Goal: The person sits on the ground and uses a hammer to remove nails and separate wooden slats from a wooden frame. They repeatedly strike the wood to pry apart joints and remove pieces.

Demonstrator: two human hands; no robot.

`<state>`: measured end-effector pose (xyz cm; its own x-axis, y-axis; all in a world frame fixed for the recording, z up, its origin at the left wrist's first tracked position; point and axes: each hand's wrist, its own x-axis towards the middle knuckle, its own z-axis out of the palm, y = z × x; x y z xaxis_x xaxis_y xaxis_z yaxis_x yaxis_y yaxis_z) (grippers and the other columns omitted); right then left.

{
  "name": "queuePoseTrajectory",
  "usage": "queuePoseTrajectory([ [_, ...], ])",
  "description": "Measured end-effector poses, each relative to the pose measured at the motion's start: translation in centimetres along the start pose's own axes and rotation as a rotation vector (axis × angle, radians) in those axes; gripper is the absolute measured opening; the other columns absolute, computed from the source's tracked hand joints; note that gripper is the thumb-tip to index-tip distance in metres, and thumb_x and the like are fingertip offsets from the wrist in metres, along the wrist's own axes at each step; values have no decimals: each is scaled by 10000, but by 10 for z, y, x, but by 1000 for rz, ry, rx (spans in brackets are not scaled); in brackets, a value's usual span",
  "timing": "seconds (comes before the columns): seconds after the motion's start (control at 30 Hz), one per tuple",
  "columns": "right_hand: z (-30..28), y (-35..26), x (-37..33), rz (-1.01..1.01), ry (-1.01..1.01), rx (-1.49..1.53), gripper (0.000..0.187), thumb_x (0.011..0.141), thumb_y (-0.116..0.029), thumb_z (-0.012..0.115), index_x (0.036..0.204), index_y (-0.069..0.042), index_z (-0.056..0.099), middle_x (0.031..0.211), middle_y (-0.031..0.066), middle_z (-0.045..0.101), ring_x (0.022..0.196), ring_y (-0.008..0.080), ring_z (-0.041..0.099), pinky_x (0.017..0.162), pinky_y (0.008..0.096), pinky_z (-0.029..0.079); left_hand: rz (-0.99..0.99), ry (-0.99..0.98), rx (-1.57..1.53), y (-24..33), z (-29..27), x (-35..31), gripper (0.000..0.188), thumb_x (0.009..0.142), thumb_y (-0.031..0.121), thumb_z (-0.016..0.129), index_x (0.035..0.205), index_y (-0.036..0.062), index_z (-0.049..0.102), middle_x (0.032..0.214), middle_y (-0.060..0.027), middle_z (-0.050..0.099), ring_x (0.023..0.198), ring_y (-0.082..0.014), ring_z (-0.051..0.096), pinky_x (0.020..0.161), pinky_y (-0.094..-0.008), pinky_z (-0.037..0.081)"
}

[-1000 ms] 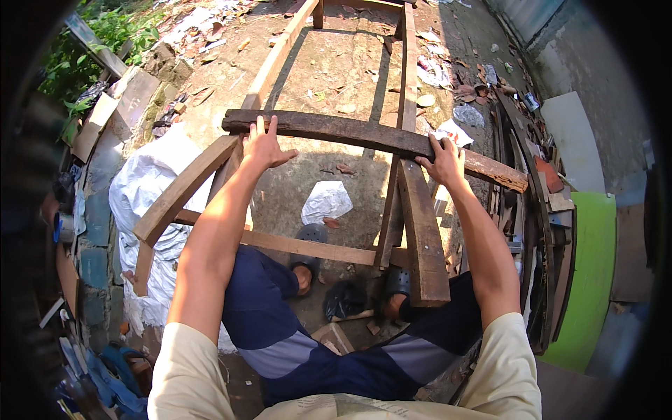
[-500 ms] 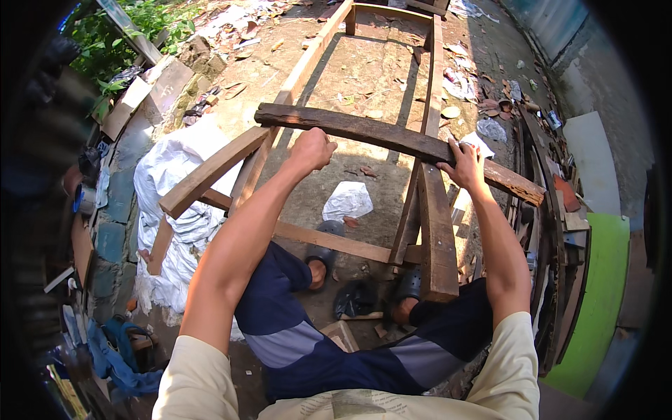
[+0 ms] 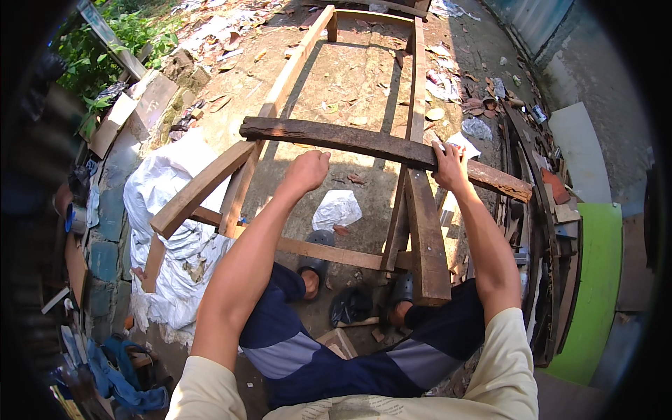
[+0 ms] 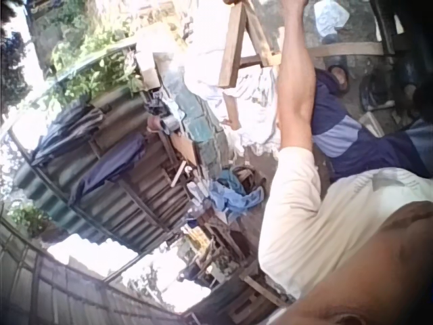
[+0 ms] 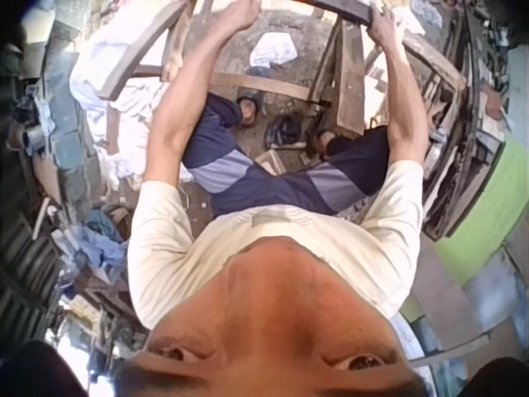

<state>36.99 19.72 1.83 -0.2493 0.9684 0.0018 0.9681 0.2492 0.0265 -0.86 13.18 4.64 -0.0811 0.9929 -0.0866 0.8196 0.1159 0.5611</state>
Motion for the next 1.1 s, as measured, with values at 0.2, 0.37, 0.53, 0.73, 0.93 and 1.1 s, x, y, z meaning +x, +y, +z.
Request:
queuePoseTrajectory([
  [0.2, 3, 7, 15, 16, -119, 84, 877, 694, -58, 718, 1494, -173, 378, 1358, 163, 500, 1302, 377, 459, 1109, 583, 329, 31, -106, -15, 12, 17, 14, 332, 907, 267, 636, 1085, -11, 675, 898, -173, 732, 828, -297, 714, 785, -401, 535],
  [0.37, -24, -7, 26, -14, -228, 100, 856, 682, -97, 732, 1477, -176, 426, 1245, 174, 580, 1168, 390, 565, 980, 466, 486, -352, -166, -427, -9, 26, 38, 786, 896, 466, 686, 1370, -111, 438, 1101, -250, 663, 943, -276, 716, 737, -379, 598],
  [0.53, -37, -5, 26, -42, -312, 153, 836, 706, -175, 766, 1474, -169, 438, 1277, 164, 585, 1202, 350, 553, 1003, 500, 450, -661, -177, -1028, -2, 35, 55, 877, 904, 533, 665, 1469, -49, 330, 1440, -261, 424, 1213, -385, 570, 957, -432, 556],
  [0.73, -29, 13, 28, -125, -233, 206, 860, 623, -200, 837, 1412, -105, 508, 1142, 170, 627, 1099, 356, 592, 932, 445, 478, -735, -92, -1432, 5, 58, 82, 514, 930, 424, 685, 1251, 49, 543, 1240, -110, 578, 1121, -288, 592, 970, -427, 526],
  [0.93, -38, 6, 19, -166, -261, 181, 817, 661, -193, 814, 1409, -94, 499, 1170, 183, 631, 1104, 372, 600, 950, 458, 477, -815, 66, -1521, 5, 75, 86, 432, 942, 316, 684, 1256, 54, 543, 1225, -107, 595, 1065, -271, 629, 958, -448, 532],
  [1.1, -34, 11, 16, -194, -200, 215, 800, 657, -187, 804, 1392, -84, 507, 1141, 190, 633, 1074, 388, 603, 939, 463, 477, -800, -22, -1457, 7, 65, 86, 434, 951, 324, 667, 1265, 52, 540, 1238, -122, 593, 1102, -290, 618, 989, -460, 516],
])
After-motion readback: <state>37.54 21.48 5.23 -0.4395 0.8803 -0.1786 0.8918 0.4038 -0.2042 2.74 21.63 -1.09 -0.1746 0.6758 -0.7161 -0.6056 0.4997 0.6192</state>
